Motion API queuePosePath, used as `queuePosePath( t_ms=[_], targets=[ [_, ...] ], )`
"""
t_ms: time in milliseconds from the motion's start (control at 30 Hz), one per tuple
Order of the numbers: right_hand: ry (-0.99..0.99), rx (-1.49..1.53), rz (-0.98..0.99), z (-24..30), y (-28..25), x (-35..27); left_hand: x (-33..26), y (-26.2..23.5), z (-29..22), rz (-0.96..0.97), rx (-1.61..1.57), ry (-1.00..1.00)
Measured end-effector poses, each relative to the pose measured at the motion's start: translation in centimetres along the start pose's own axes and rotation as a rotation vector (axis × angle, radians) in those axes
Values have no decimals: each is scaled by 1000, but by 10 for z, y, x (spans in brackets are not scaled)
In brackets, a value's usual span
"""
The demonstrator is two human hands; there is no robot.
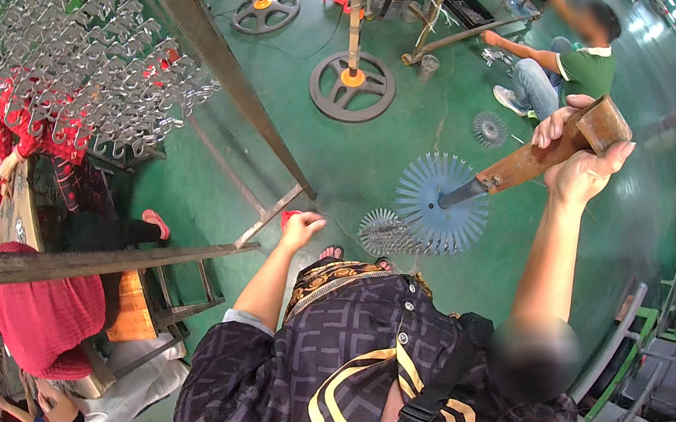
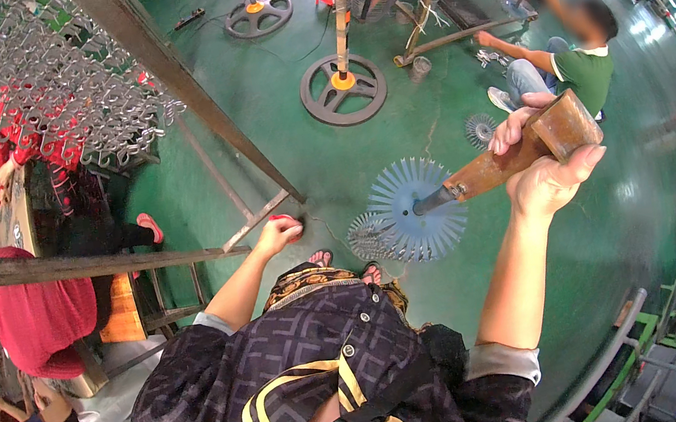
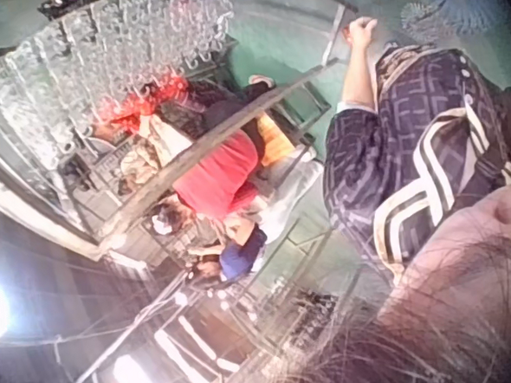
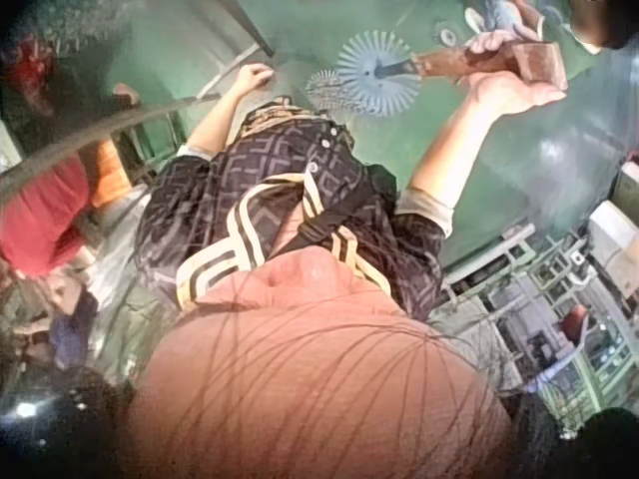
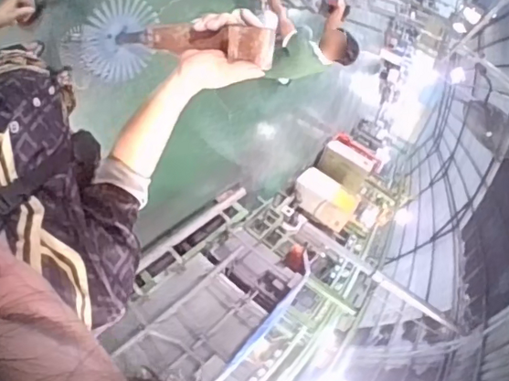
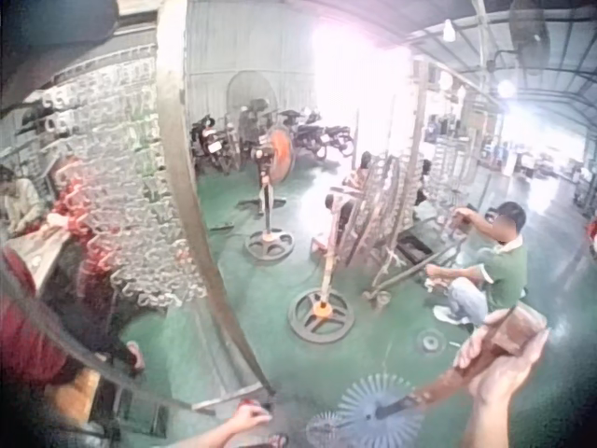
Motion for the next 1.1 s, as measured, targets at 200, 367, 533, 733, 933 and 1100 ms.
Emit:
queuePosePath(
  t_ms=[200,367,533,733,933,1100],
  targets=[
    [43,29,57,-12,0,15,-150,-16,164,-164,-62,-612],
    [41,68,162,-15,17,29,-262,3,174,-394,-265,-902],
    [43,140,339,-19,48,54,-305,42,161,-457,-364,-994],
    [65,91,377,-30,87,96,-287,54,150,-413,-354,-1021],
    [55,154,464,-51,123,143,-223,19,153,-446,-398,-888],
    [-6,208,484,-71,153,184,-150,-22,137,-409,-395,-799]
  ],
)
Point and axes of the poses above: each hand's wrist, its own x-axis towards the middle knuckle, its own y-axis out of the palm, z = x × y, the point moved 10 cm from there along x, towards the middle knuckle, and after that the axes turned 10 degrees about z, right-handed, at the moved point
